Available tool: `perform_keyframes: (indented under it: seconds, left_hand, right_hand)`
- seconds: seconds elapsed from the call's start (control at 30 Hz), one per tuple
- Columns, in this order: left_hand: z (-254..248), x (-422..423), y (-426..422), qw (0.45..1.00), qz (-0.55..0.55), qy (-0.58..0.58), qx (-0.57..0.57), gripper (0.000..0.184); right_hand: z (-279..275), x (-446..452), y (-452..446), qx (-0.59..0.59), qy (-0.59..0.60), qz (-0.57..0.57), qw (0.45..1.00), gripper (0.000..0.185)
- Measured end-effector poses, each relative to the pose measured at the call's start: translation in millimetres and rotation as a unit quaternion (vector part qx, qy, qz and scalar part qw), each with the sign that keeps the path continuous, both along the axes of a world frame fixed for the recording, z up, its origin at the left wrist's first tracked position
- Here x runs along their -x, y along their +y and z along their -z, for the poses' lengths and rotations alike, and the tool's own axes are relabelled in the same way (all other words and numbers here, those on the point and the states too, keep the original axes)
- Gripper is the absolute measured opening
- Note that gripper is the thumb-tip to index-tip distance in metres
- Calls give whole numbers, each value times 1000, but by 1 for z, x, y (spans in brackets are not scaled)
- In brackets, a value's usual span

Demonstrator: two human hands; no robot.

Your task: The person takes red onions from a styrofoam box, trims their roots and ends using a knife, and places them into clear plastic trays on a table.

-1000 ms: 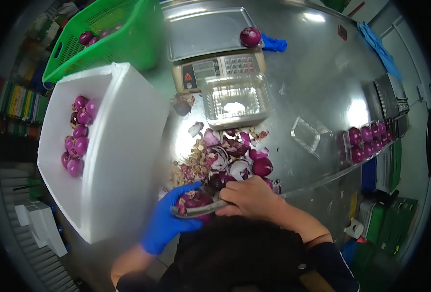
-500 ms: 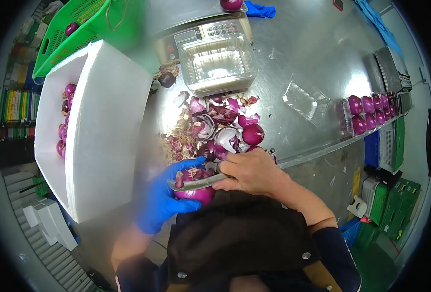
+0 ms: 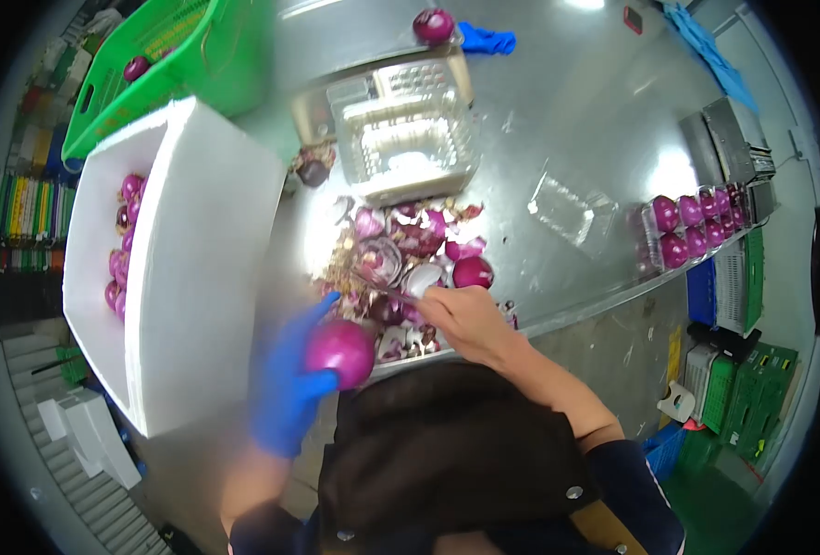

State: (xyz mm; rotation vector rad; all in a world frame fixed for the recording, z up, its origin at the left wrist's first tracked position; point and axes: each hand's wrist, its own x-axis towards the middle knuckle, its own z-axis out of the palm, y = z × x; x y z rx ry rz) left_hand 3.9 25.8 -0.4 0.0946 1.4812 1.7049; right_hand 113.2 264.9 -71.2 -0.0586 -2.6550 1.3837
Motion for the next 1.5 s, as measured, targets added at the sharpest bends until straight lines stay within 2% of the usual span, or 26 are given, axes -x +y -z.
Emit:
perform_keyframes:
  seconds: [0.07,0.1,0.17,0.2,0.23,0.27,0.33,0.4,0.43,0.53,0.57,0.67,0.7,0.8,0.9,1.0,1.1,1.17,1.2,1.33,1.43,1.5]
  left_hand:
    - [17,-5,-5,987,-51,-136,-64,110]
    - [36,-7,-16,976,-55,-196,-74,113]
    - [40,-12,-17,941,-68,-311,-114,114]
    - [37,-15,-11,939,-83,-309,-123,112]
    - [36,-19,-6,937,-99,-307,-131,109]
    - [33,-23,-1,935,-115,-305,-138,107]
    - [29,-25,8,928,-119,-302,-181,86]
    - [29,-27,10,908,-132,-327,-225,60]
    - [26,-23,16,902,-158,-348,-200,51]
    - [33,-30,13,878,-216,-379,-199,43]
    - [31,-31,12,844,-237,-431,-213,41]
    - [24,-32,17,873,-222,-399,-171,40]
    - [31,-34,12,881,-195,-381,-199,48]
    - [32,-36,9,872,-143,-398,-244,59]
    - [26,-38,12,871,-129,-412,-232,67]
    - [24,-39,11,898,-124,-379,-187,72]
    - [31,-37,8,932,-103,-303,-168,74]
    - [39,-31,5,903,-126,-357,-203,74]
    - [41,-28,3,887,-135,-385,-217,75]
    - [30,-26,11,915,-155,-338,-154,86]
    - [39,-20,10,939,-148,-275,-143,90]
    - [34,-9,25,971,-125,-158,-130,89]
  right_hand:
    - [-5,7,8,-133,-132,-6,982,33]
    - [-8,6,5,8,-123,41,991,37]
    - [-28,10,3,9,-33,52,998,38]
    - [-34,11,2,12,13,56,998,39]
    - [-28,14,6,-89,-19,26,995,38]
    - [-28,13,5,-77,3,28,997,38]
    - [-32,12,3,-51,48,31,997,38]
    - [-44,9,1,-91,82,7,992,41]
    - [-50,8,-1,-110,98,-5,989,42]
    - [-49,7,-5,-179,154,-29,971,45]
    - [-47,7,-6,-189,161,-28,968,46]
    - [-41,5,-7,-210,150,-29,966,47]
    - [-38,4,-8,-214,147,-27,965,48]
    - [-35,3,-3,-210,121,-10,970,49]
    - [-43,4,-5,-206,122,-35,970,48]
    - [-41,5,-9,-194,137,-32,971,47]
    - [-10,-6,1,-188,92,-20,978,44]
    - [21,-21,5,-98,45,22,994,40]
    - [19,-20,3,-50,18,46,998,39]
    - [3,-12,-5,4,66,30,997,35]
    - [-1,-4,9,-1,-203,68,977,40]
    - [-11,-6,14,95,-145,102,980,41]
